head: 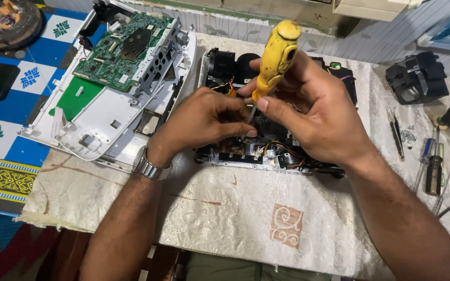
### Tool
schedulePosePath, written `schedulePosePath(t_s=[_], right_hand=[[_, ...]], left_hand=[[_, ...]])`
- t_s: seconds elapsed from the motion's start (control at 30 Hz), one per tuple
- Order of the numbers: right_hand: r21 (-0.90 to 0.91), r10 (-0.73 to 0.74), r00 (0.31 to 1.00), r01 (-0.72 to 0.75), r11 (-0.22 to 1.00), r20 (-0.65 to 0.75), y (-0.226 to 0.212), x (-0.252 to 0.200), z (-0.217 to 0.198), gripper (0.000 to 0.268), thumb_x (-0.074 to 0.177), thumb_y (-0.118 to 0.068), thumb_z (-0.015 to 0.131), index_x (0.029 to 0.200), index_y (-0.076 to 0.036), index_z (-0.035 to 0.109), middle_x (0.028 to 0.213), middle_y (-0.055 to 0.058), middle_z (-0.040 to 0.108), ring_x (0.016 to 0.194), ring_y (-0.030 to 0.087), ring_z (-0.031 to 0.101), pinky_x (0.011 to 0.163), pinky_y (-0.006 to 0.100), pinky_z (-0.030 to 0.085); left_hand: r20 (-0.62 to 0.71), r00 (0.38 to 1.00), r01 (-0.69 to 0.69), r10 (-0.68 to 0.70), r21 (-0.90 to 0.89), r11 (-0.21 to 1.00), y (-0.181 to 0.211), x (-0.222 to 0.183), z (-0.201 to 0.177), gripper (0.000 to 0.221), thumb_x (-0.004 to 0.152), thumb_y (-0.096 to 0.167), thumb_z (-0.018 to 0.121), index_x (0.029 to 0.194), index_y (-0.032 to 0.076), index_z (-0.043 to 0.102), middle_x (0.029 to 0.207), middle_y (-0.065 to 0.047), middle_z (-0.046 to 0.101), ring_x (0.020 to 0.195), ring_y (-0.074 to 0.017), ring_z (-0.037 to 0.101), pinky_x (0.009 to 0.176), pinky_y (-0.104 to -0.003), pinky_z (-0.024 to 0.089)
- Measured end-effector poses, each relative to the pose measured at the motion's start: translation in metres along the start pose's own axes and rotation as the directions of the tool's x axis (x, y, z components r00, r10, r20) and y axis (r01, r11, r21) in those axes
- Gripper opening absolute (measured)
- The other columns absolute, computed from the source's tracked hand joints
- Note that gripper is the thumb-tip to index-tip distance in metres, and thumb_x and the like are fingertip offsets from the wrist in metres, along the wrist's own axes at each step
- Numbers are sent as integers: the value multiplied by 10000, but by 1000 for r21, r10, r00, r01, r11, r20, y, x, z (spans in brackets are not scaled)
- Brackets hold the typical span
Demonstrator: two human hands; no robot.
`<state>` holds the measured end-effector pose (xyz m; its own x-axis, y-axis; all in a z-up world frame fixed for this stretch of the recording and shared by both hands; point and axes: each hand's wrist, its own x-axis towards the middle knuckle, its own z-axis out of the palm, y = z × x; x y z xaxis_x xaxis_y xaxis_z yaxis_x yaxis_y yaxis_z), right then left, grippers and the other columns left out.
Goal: Disassembling an electronic device by removing internal screws, extracting the main circuit board, and manipulating internal wiring.
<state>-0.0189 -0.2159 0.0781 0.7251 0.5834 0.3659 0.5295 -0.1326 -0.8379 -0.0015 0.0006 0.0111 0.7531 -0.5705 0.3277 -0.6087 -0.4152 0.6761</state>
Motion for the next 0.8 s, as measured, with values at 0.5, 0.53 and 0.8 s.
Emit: schedulePosePath(t_s=[0.5, 0.53, 0.8], right_hand=[[2, 42, 999, -42, 999, -10, -12, -1, -1, 413, 1003, -51, 592, 1386, 36, 464, 1244, 186, 665, 1220, 279, 688, 1125, 352, 571], [-11, 39, 999, -39, 999, -7, -13, -1, -2, 400, 1007, -55, 583, 1380, 31, 464, 1239, 187, 671, 1215, 285, 693, 1123, 361, 577], [-23, -49, 997, 48, 999, -62, -15, -3, -16, 396, 1005, 21, 579, 1366, 112, 445, 1213, 255, 658, 1173, 339, 710, 1079, 369, 603]], left_hand=[[-1, 1000, -17, 17, -22, 1000, 3, -1, -2, 191, 880, 339, 793, 913, 156, 751, 763, 42, 767, 463, -54, 575, 501, -250, 521], [-10, 1000, -18, 18, -35, 999, 4, -1, -3, 186, 883, 325, 792, 919, 147, 752, 770, 30, 772, 468, -58, 585, 502, -246, 528], [-11, 999, -39, 39, -54, 998, 11, 1, -4, 196, 891, 326, 772, 956, 142, 758, 862, 19, 790, 666, -98, 700, 639, -271, 575]])
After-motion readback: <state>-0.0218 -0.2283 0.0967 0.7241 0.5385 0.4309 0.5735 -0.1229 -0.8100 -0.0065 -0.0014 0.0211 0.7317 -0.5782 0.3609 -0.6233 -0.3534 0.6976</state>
